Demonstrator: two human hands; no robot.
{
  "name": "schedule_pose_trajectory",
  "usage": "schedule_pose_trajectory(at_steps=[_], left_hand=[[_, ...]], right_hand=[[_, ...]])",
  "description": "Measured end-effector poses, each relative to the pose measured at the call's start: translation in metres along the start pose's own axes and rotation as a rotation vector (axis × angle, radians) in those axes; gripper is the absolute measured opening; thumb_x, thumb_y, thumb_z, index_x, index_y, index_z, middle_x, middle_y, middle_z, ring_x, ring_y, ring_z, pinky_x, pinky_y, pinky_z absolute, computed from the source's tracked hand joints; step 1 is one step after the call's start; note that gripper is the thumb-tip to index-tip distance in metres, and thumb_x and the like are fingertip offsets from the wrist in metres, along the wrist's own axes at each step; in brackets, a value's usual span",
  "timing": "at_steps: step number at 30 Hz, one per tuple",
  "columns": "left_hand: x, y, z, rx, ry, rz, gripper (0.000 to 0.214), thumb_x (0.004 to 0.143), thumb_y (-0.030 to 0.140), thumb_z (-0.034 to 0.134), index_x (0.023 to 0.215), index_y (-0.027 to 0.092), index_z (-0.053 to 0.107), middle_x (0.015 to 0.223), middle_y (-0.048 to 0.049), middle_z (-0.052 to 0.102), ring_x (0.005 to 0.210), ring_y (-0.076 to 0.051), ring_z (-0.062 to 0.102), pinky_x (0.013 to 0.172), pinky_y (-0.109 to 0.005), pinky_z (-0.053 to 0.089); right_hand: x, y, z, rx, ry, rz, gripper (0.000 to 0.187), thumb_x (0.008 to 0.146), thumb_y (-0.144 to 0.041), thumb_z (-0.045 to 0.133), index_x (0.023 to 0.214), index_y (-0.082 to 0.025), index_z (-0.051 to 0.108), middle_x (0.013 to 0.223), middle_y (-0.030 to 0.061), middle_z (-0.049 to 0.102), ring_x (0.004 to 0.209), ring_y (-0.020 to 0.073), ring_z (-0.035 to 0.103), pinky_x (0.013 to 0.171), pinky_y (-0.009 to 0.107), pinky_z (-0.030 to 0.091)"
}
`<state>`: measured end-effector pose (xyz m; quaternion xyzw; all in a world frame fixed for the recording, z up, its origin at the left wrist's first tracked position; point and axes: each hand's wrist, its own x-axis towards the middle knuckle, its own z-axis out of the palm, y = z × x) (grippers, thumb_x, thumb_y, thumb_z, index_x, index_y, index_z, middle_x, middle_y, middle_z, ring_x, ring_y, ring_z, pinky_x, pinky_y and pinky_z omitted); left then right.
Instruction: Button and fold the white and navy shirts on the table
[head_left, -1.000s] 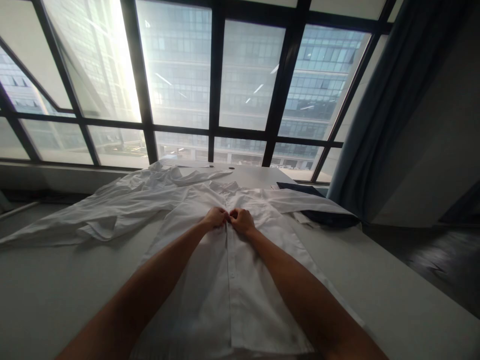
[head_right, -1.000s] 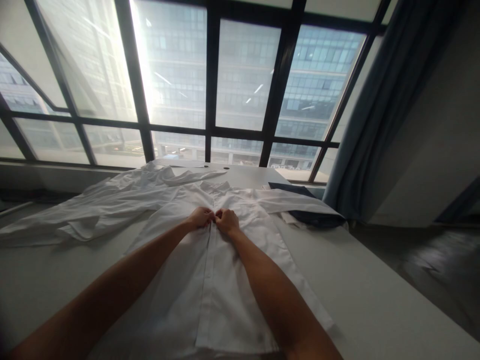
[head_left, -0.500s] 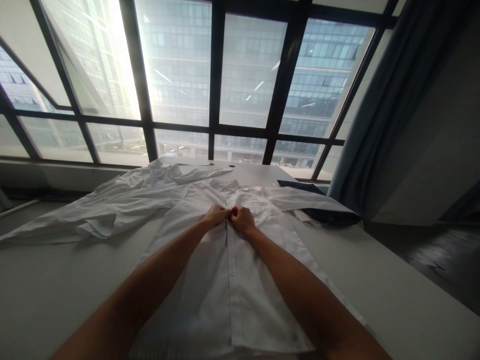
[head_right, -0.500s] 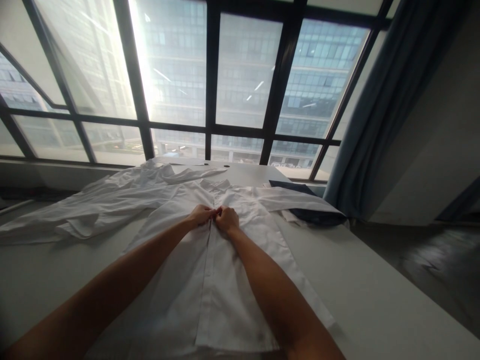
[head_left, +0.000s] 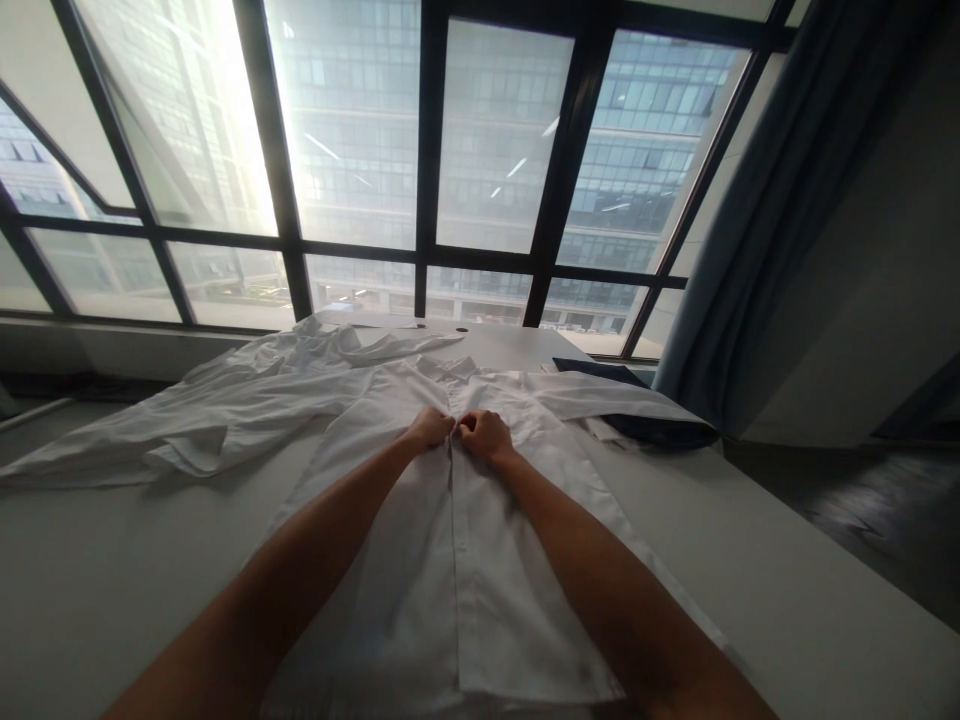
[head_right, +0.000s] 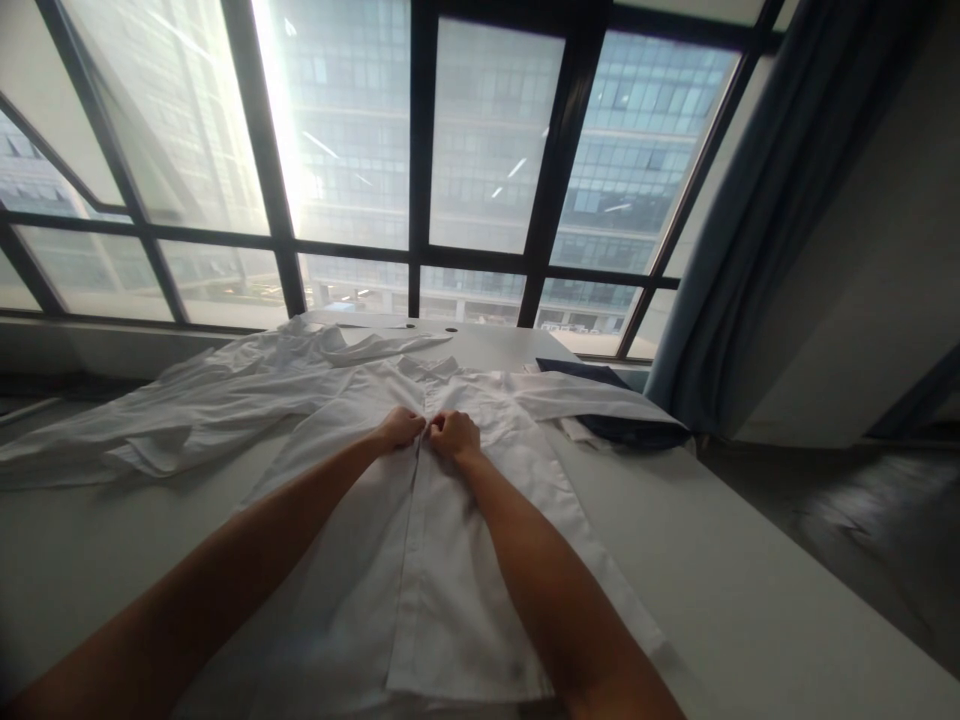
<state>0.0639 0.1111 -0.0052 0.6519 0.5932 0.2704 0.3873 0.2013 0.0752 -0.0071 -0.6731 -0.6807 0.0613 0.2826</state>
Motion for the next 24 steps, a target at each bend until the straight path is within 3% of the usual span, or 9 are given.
schedule_pose_trajectory(at_steps=[10,16,24], left_hand=[[0.001,-0.007,-0.002,-0.045,-0.077,0.117,0.032,0.085,0.022,0.053,0.054,0.018,0.046,0.041,0.0064,0.035,0.036,-0.007,0.034,0.039,-0.019,0.022],[0.0,-0.01,-0.005,-0.072,-0.091,0.185,0.031,0.085,0.035,0.058,0.061,0.016,0.056,0.042,0.0058,0.043,0.036,-0.007,0.04,0.039,-0.017,0.024],[0.0,-0.006,-0.006,0.058,-0.042,0.098,0.032,0.082,0.022,0.059,0.052,0.016,0.053,0.034,0.0045,0.039,0.032,-0.007,0.035,0.036,-0.019,0.02]], right_hand=[[0.001,0.001,0.001,0.011,-0.013,-0.071,0.019,0.083,-0.035,0.063,0.087,-0.022,0.077,0.091,0.005,0.077,0.088,0.0203,0.07,0.068,0.023,0.045],[0.001,0.001,0.001,-0.018,-0.013,-0.06,0.018,0.082,-0.034,0.062,0.086,-0.021,0.075,0.089,0.0057,0.076,0.086,0.02,0.069,0.066,0.023,0.043],[-0.004,-0.003,-0.002,-0.12,-0.046,-0.141,0.021,0.085,-0.035,0.059,0.088,-0.022,0.076,0.09,0.0075,0.076,0.085,0.02,0.069,0.067,0.024,0.042]])
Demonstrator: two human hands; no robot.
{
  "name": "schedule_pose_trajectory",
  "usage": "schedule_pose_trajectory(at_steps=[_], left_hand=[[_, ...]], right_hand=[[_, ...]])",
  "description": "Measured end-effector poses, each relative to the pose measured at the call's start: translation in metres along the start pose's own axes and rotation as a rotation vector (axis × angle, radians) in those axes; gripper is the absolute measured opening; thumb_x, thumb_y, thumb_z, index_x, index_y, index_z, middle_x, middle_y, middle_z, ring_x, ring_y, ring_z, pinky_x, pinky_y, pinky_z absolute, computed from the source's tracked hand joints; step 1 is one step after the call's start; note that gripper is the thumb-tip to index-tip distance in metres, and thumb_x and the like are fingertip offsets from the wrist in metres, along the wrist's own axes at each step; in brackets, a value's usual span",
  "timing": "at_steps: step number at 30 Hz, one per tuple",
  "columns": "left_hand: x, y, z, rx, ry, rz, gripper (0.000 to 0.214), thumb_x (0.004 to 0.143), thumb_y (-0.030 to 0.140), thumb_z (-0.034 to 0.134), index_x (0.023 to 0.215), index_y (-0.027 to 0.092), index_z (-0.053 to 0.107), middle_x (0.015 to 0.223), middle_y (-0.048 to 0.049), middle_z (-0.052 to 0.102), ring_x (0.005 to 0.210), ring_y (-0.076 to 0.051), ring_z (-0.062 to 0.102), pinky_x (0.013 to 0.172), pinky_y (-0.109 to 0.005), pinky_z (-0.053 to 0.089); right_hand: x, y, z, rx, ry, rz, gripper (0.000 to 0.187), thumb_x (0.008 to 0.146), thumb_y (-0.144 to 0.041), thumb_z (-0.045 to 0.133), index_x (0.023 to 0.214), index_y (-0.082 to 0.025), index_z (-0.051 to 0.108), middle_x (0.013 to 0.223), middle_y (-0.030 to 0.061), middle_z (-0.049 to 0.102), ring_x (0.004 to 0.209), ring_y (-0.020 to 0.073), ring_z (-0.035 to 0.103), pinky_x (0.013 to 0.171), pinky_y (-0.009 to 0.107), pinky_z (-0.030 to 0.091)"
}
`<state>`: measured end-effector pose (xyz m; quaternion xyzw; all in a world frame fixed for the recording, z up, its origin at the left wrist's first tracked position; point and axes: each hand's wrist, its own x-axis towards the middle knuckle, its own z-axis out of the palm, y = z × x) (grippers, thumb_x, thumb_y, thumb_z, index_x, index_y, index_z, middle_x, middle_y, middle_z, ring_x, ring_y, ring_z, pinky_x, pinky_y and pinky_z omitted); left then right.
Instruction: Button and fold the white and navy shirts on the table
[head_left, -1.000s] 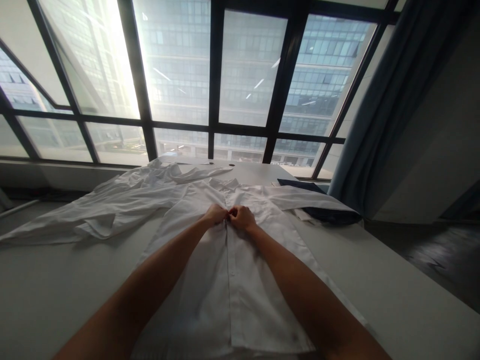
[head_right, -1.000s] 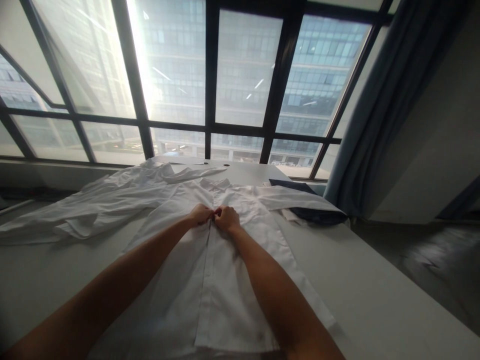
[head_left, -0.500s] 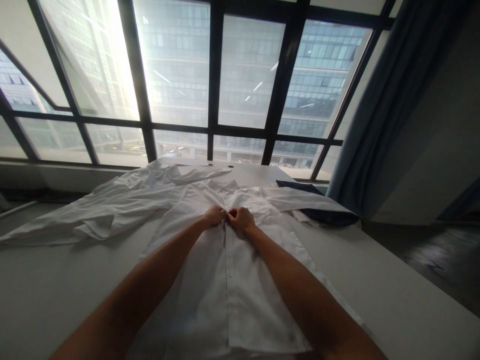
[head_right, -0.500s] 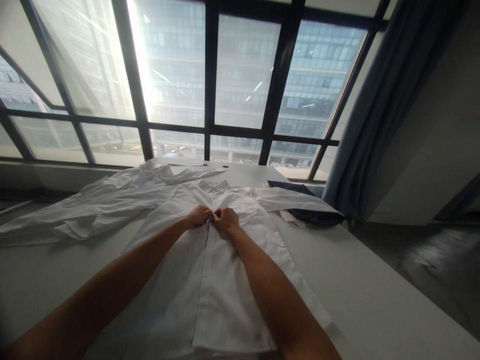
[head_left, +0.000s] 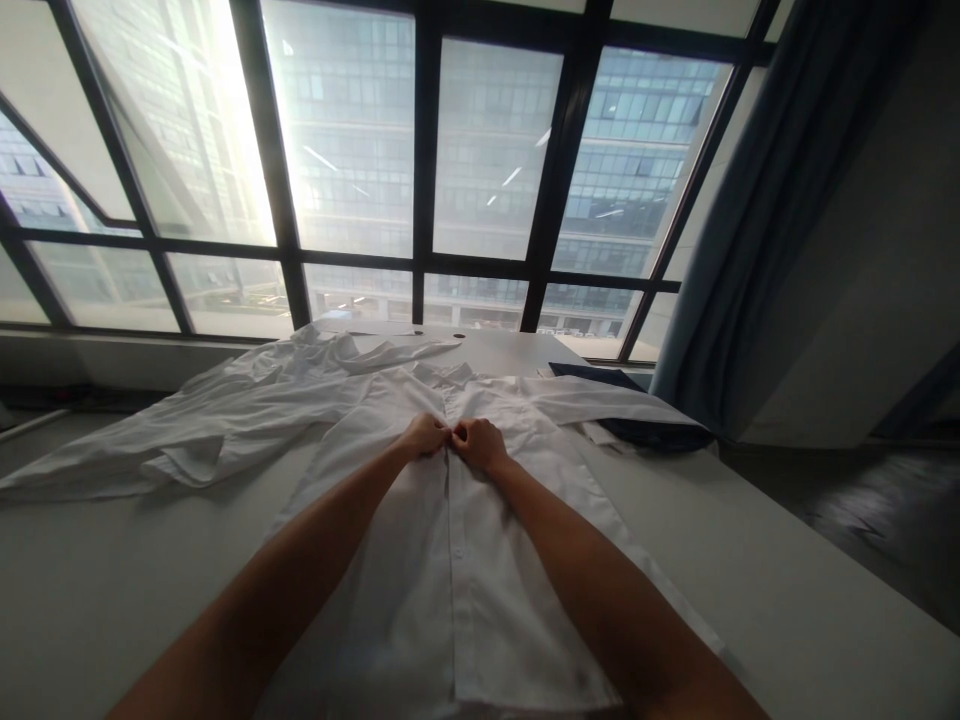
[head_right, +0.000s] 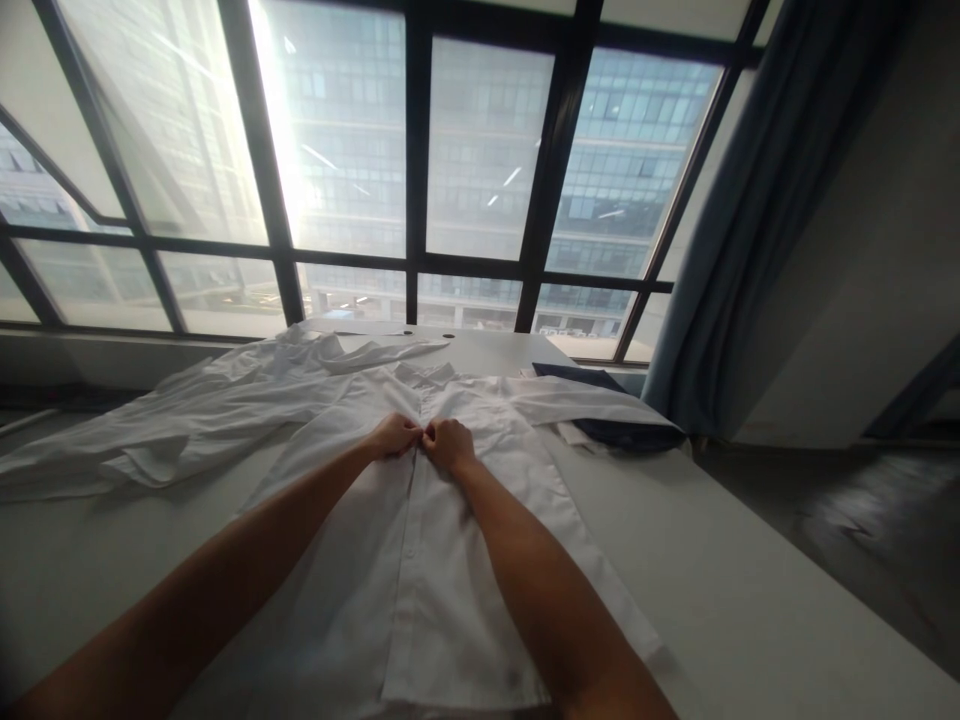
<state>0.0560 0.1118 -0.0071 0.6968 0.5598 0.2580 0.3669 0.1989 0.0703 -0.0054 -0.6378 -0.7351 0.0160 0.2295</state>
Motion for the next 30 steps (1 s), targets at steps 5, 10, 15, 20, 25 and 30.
schedule_pose_trajectory(at_steps=[5,10,15,20,25,30], left_hand=[[0.002,0.002,0.004,0.01,-0.014,0.007,0.036,0.083,0.02,0.059,0.049,0.017,0.048,0.035,0.0044,0.036,0.034,-0.008,0.035,0.038,-0.019,0.02],[0.001,0.002,0.003,-0.01,-0.019,0.03,0.032,0.086,0.017,0.054,0.055,0.018,0.047,0.039,0.0051,0.036,0.036,-0.009,0.035,0.04,-0.021,0.023],[-0.002,0.002,-0.001,-0.043,-0.058,0.079,0.03,0.087,0.014,0.051,0.057,0.018,0.046,0.041,0.0064,0.034,0.036,-0.008,0.037,0.041,-0.02,0.024],[-0.003,0.002,-0.002,-0.045,-0.075,0.119,0.029,0.089,0.016,0.05,0.06,0.018,0.046,0.041,0.0073,0.037,0.035,-0.007,0.037,0.041,-0.018,0.024],[0.0,-0.001,0.0,0.043,-0.065,0.15,0.029,0.09,0.02,0.047,0.061,0.018,0.051,0.038,0.0056,0.04,0.036,-0.01,0.041,0.041,-0.02,0.026],[-0.003,0.002,0.001,0.317,0.11,0.237,0.024,0.087,0.027,0.057,0.069,0.014,0.065,0.055,-0.0016,0.058,0.059,-0.015,0.058,0.055,-0.021,0.037]], right_hand=[[0.003,0.003,0.003,0.042,0.001,0.033,0.021,0.084,-0.037,0.061,0.087,-0.022,0.075,0.089,0.0068,0.076,0.086,0.02,0.069,0.068,0.023,0.043],[0.006,0.008,0.004,0.127,0.034,0.104,0.019,0.081,-0.029,0.062,0.092,-0.024,0.076,0.094,0.0042,0.076,0.09,0.0197,0.069,0.071,0.023,0.045],[0.009,0.014,0.005,0.21,0.015,0.066,0.017,0.082,-0.031,0.063,0.09,-0.024,0.077,0.091,0.0025,0.077,0.086,0.0178,0.069,0.069,0.022,0.046],[0.013,0.016,0.006,0.262,0.002,0.092,0.019,0.084,-0.034,0.063,0.087,-0.021,0.076,0.088,0.0036,0.076,0.082,0.017,0.069,0.068,0.021,0.044],[0.014,0.01,0.002,0.218,-0.021,0.127,0.019,0.084,-0.031,0.061,0.083,-0.019,0.076,0.085,0.0046,0.076,0.082,0.0178,0.068,0.066,0.021,0.042],[0.015,0.007,-0.002,0.176,-0.075,0.137,0.022,0.085,-0.03,0.057,0.083,-0.018,0.075,0.083,0.0054,0.075,0.08,0.0178,0.068,0.063,0.022,0.041]])
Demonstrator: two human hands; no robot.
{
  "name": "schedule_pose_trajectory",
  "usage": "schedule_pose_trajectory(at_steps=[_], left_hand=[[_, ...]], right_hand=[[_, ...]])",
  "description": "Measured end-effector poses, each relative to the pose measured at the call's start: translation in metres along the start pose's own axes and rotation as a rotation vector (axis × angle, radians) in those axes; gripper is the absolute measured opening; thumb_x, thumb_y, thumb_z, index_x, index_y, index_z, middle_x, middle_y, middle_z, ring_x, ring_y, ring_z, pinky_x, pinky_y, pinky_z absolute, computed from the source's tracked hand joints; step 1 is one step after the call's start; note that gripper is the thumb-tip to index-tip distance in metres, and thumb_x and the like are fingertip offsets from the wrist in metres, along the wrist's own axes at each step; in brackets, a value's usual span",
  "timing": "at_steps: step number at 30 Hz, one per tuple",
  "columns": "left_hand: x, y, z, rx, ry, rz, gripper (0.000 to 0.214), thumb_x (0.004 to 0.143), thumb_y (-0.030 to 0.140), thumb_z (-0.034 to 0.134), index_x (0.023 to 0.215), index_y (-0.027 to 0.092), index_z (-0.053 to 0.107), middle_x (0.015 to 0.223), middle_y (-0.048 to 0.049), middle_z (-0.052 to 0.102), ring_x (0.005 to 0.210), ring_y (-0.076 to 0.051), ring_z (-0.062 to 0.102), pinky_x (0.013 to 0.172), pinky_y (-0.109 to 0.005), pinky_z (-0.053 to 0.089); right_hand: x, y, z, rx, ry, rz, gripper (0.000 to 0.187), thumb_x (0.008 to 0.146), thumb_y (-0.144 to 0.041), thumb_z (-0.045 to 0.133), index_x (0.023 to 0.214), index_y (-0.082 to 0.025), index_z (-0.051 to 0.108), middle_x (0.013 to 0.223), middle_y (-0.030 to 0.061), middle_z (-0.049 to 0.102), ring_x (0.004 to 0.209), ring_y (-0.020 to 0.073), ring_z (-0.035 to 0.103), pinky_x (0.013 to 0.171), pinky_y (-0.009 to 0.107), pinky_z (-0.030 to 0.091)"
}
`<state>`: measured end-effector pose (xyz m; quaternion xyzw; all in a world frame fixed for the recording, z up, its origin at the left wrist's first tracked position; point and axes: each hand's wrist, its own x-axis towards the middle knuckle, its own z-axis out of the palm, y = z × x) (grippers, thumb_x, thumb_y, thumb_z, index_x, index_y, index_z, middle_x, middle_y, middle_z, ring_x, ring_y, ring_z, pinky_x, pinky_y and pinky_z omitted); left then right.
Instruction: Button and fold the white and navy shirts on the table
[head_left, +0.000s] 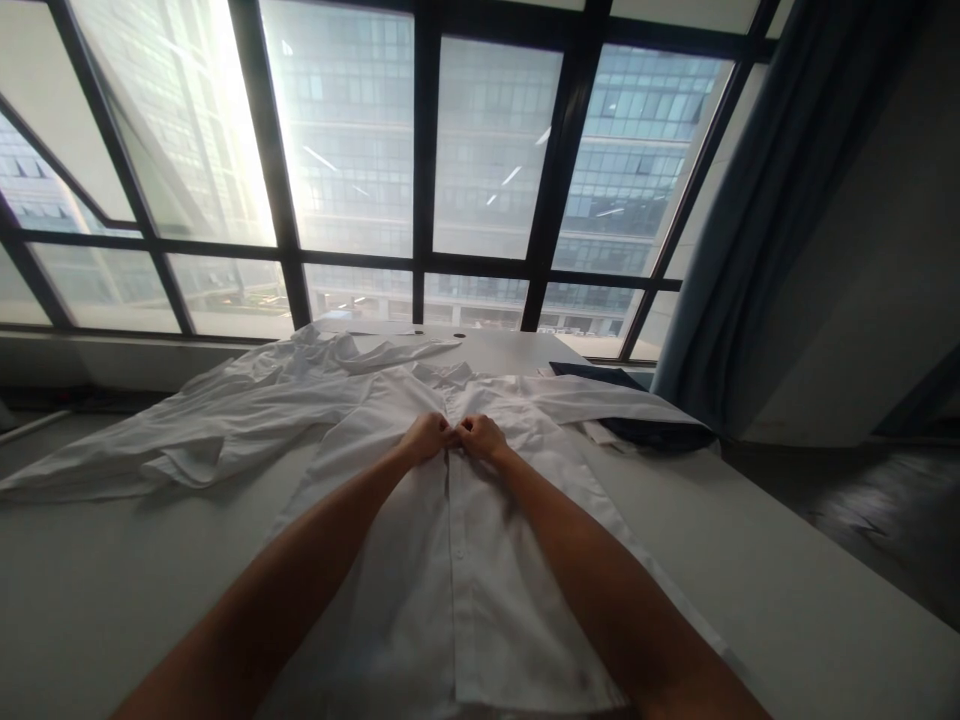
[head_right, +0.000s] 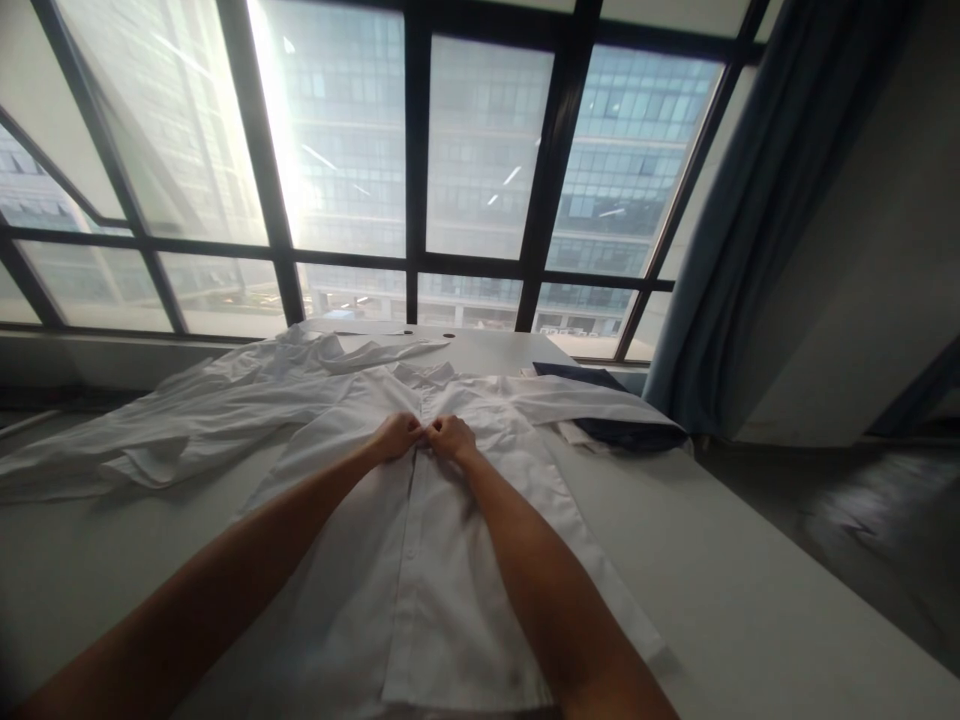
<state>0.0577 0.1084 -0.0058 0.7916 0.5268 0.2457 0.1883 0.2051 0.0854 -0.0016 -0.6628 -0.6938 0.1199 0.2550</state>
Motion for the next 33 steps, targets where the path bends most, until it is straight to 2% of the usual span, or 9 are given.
schedule_pose_trajectory(at_steps=[3,6,8,10,12,15,18,24,33], left_hand=[[-0.008,0.005,-0.004,0.172,0.091,-0.007,0.021,0.089,0.032,0.058,0.092,0.016,0.071,0.084,-0.0075,0.071,0.086,-0.022,0.065,0.074,-0.026,0.045],[-0.015,0.004,-0.007,0.329,0.137,0.105,0.033,0.092,0.033,0.055,0.122,0.023,0.063,0.122,-0.0098,0.066,0.118,-0.025,0.056,0.097,-0.035,0.043],[-0.016,-0.001,-0.006,0.39,0.051,0.228,0.042,0.096,0.033,0.046,0.137,0.027,0.052,0.145,-0.0077,0.051,0.136,-0.024,0.041,0.111,-0.043,0.033],[-0.014,-0.007,-0.005,0.421,-0.119,0.259,0.046,0.101,0.036,0.033,0.146,0.031,0.042,0.156,-0.0047,0.037,0.145,-0.025,0.028,0.115,-0.053,0.022],[-0.013,-0.013,-0.004,0.429,-0.258,0.235,0.05,0.103,0.044,0.023,0.151,0.033,0.033,0.161,-0.0044,0.026,0.148,-0.027,0.019,0.115,-0.061,0.016],[-0.016,-0.016,-0.007,0.427,-0.317,0.234,0.062,0.101,0.057,0.019,0.156,0.029,0.021,0.163,-0.0077,0.014,0.15,-0.03,0.01,0.114,-0.063,0.011],[-0.027,-0.015,-0.011,0.418,-0.305,0.235,0.071,0.098,0.064,0.015,0.157,0.026,0.016,0.163,-0.0091,0.009,0.151,-0.029,0.006,0.115,-0.062,0.009],[-0.046,-0.013,-0.013,0.452,-0.334,0.191,0.076,0.095,0.071,0.015,0.157,0.028,0.016,0.163,-0.0086,0.01,0.15,-0.032,0.007,0.114,-0.065,0.011],[-0.048,-0.018,-0.011,0.47,-0.268,0.174,0.072,0.095,0.071,0.021,0.156,0.032,0.022,0.164,-0.0058,0.013,0.15,-0.033,0.008,0.112,-0.068,0.01]], right_hand=[[-0.001,-0.001,-0.002,-0.028,-0.057,-0.004,0.025,0.087,-0.032,0.053,0.087,-0.019,0.075,0.085,0.0051,0.075,0.081,0.0182,0.068,0.065,0.022,0.043],[-0.006,-0.002,-0.004,-0.133,-0.017,-0.04,0.029,0.088,-0.038,0.053,0.099,-0.02,0.074,0.097,0.0074,0.074,0.093,0.0218,0.067,0.077,0.027,0.047],[-0.01,-0.002,-0.005,-0.209,0.05,-0.117,0.037,0.089,-0.039,0.052,0.118,-0.021,0.068,0.117,0.0096,0.069,0.11,0.0237,0.062,0.092,0.031,0.044],[-0.012,0.0,-0.006,-0.267,-0.001,-0.172,0.051,0.093,-0.041,0.046,0.14,-0.021,0.051,0.141,0.0107,0.055,0.132,0.0239,0.046,0.109,0.037,0.034],[-0.014,0.003,-0.008,-0.305,-0.182,-0.168,0.061,0.098,-0.046,0.034,0.153,-0.019,0.032,0.158,0.0092,0.032,0.146,0.024,0.025,0.118,0.044,0.019],[-0.017,0.007,-0.013,-0.326,-0.407,-0.146,0.072,0.098,-0.058,0.019,0.158,-0.018,0.016,0.164,0.0058,0.007,0.151,0.0248,0.005,0.12,0.05,0.005],[-0.024,0.011,-0.016,-0.339,-0.408,-0.171,0.081,0.094,-0.069,0.016,0.159,-0.019,0.01,0.164,0.0067,0.002,0.151,0.025,0.0,0.119,0.05,0.002],[-0.037,0.012,-0.021,-0.354,-0.417,-0.209,0.092,0.088,-0.079,0.017,0.159,-0.02,0.01,0.164,0.0101,0.002,0.151,0.0269,-0.001,0.118,0.05,-0.001],[-0.054,0.008,-0.02,-0.341,-0.413,-0.18,0.099,0.082,-0.085,0.018,0.159,-0.022,0.007,0.165,0.0065,-0.001,0.15,0.029,-0.006,0.117,0.054,-0.003]])
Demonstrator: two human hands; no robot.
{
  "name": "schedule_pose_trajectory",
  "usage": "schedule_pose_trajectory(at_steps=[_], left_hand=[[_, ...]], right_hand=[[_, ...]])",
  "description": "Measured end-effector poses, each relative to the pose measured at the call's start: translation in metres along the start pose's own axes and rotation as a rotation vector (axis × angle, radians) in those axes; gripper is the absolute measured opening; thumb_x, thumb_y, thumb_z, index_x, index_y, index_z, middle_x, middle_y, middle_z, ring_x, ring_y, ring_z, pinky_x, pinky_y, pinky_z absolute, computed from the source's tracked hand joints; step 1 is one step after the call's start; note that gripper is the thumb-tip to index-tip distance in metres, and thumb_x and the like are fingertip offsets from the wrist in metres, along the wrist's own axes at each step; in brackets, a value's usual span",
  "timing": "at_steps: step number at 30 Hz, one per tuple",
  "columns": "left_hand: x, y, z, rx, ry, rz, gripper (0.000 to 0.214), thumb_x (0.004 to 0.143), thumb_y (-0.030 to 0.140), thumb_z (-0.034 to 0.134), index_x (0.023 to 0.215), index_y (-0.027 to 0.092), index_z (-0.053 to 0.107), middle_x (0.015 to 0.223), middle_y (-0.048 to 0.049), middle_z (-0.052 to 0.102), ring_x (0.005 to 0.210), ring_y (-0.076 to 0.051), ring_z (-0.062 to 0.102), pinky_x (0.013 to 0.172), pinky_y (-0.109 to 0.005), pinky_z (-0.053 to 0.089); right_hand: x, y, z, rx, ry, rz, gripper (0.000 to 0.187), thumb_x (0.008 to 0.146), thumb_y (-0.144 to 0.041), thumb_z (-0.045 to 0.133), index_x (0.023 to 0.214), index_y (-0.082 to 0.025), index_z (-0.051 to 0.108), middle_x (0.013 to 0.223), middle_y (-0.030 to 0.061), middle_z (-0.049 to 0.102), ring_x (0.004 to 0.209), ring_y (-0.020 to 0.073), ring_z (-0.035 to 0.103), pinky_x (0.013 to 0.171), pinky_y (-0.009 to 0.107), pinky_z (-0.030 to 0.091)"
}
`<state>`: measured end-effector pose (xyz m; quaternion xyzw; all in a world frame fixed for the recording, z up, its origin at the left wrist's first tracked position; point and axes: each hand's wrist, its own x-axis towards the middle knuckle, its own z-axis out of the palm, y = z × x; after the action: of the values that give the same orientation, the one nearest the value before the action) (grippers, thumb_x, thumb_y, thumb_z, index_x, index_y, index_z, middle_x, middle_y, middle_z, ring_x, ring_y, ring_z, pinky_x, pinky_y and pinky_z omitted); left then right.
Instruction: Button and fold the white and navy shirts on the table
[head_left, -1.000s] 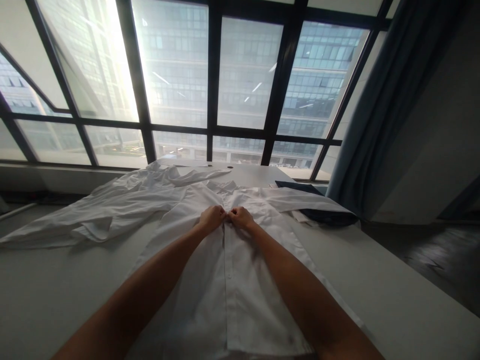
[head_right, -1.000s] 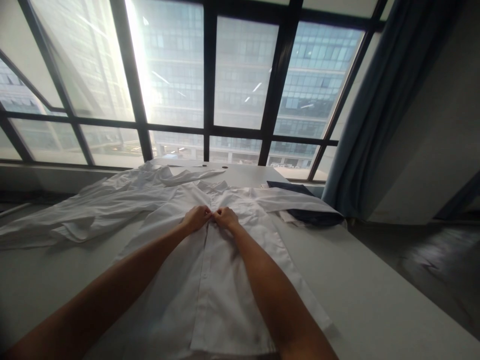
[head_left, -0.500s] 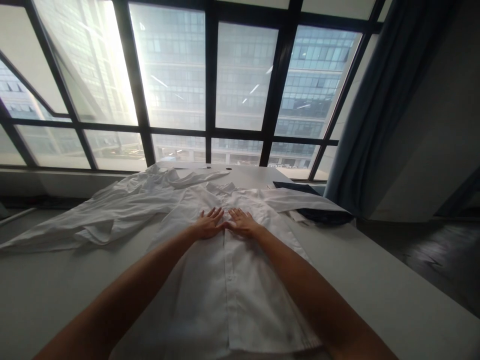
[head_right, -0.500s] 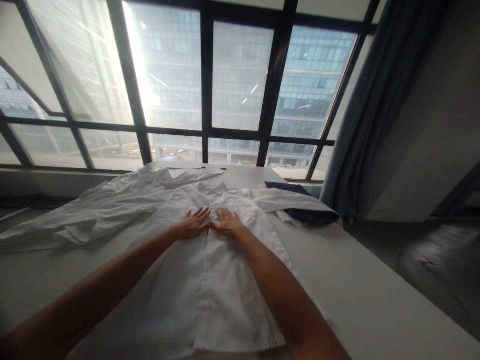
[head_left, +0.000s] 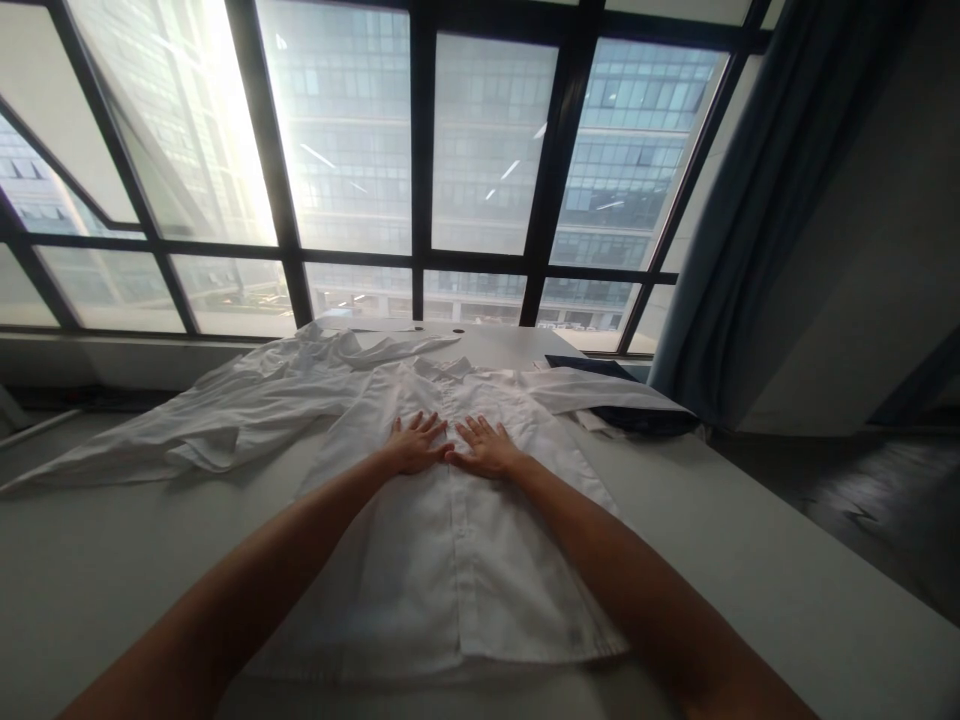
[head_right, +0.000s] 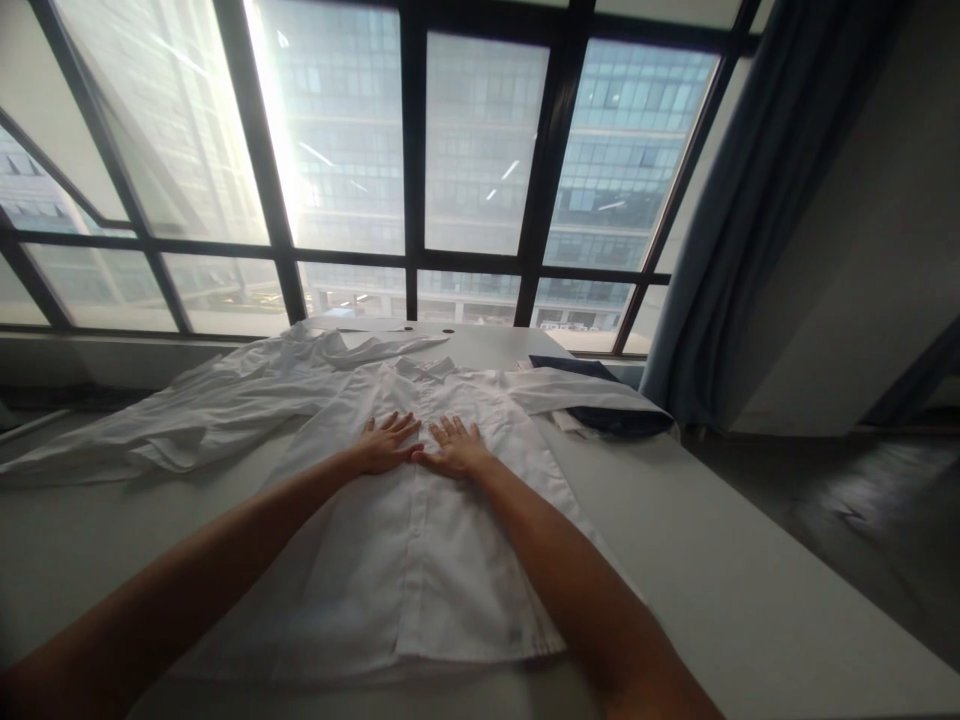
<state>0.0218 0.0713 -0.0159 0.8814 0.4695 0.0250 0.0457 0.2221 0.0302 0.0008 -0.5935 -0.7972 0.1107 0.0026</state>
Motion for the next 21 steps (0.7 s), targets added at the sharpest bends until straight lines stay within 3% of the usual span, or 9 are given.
schedule_pose_trajectory(at_steps=[8,11,16,21], left_hand=[[0.011,-0.004,-0.007,-0.002,-0.011,-0.014,0.064,0.097,0.063,0.031,0.155,0.037,0.023,0.163,-0.0061,0.014,0.15,-0.035,0.008,0.11,-0.07,0.011],[-0.003,0.003,-0.009,-0.016,-0.004,-0.014,0.065,0.098,0.061,0.029,0.156,0.033,0.021,0.164,-0.0074,0.012,0.15,-0.034,0.008,0.112,-0.068,0.011],[-0.034,0.016,-0.008,-0.028,-0.036,0.109,0.065,0.099,0.061,0.02,0.157,0.03,0.018,0.163,-0.0056,0.014,0.151,-0.028,0.007,0.115,-0.063,0.01],[-0.045,0.023,-0.006,-0.01,-0.025,0.076,0.065,0.099,0.06,0.021,0.156,0.029,0.021,0.164,-0.0061,0.013,0.15,-0.029,0.009,0.115,-0.064,0.008]], right_hand=[[0.013,-0.001,-0.008,0.009,-0.071,0.028,0.103,0.079,-0.088,0.021,0.159,-0.024,0.005,0.165,0.0039,-0.007,0.15,0.0269,-0.013,0.117,0.053,-0.007],[0.006,-0.002,-0.006,0.007,-0.049,0.021,0.103,0.079,-0.087,0.018,0.159,-0.023,0.004,0.164,0.0053,-0.006,0.15,0.0278,-0.011,0.117,0.054,-0.006],[-0.012,-0.004,0.0,-0.005,-0.018,-0.059,0.102,0.081,-0.085,0.013,0.159,-0.02,0.005,0.165,0.0056,-0.002,0.15,0.0265,-0.008,0.118,0.051,-0.006],[-0.023,-0.009,0.002,-0.053,0.003,-0.068,0.101,0.083,-0.084,0.017,0.159,-0.018,0.008,0.164,0.0071,0.0,0.151,0.0268,-0.006,0.118,0.049,-0.008]])
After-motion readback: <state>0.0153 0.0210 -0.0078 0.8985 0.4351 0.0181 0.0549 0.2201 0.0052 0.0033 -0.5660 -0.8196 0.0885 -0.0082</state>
